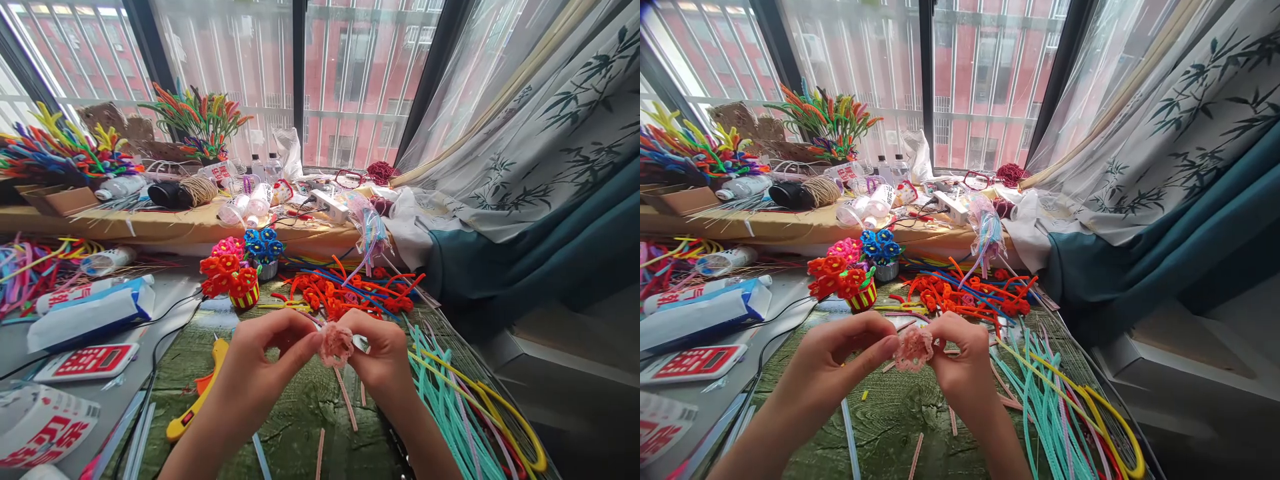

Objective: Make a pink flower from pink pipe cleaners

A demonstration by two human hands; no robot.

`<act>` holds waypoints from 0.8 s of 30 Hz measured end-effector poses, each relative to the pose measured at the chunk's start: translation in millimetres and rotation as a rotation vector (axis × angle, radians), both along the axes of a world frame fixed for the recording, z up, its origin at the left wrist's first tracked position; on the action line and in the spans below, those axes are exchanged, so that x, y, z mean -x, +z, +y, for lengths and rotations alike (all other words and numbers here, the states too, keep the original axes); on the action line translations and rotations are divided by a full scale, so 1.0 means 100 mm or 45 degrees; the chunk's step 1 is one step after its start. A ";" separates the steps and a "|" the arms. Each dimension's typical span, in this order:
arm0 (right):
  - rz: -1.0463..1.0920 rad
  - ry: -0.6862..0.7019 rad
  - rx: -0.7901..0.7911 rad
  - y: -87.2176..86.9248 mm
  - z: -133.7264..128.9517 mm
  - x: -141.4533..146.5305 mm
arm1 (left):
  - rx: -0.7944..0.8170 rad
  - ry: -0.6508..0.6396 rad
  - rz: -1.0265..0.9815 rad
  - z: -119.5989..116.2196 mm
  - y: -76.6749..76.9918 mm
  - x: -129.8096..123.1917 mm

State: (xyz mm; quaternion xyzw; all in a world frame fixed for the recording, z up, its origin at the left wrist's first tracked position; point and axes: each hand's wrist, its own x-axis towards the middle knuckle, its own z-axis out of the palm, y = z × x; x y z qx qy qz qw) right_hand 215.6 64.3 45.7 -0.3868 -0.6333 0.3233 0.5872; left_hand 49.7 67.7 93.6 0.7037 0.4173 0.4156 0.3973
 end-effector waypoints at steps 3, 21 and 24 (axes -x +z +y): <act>-0.018 -0.011 0.013 0.01 -0.02 0.00 | -0.053 0.015 0.070 0.01 -0.03 0.01; -0.080 -0.036 0.054 0.03 -0.04 -0.02 | -0.050 0.062 0.022 -0.02 0.02 0.00; -0.031 0.002 0.091 0.04 -0.04 -0.03 | 0.021 0.136 -0.068 -0.03 0.04 0.01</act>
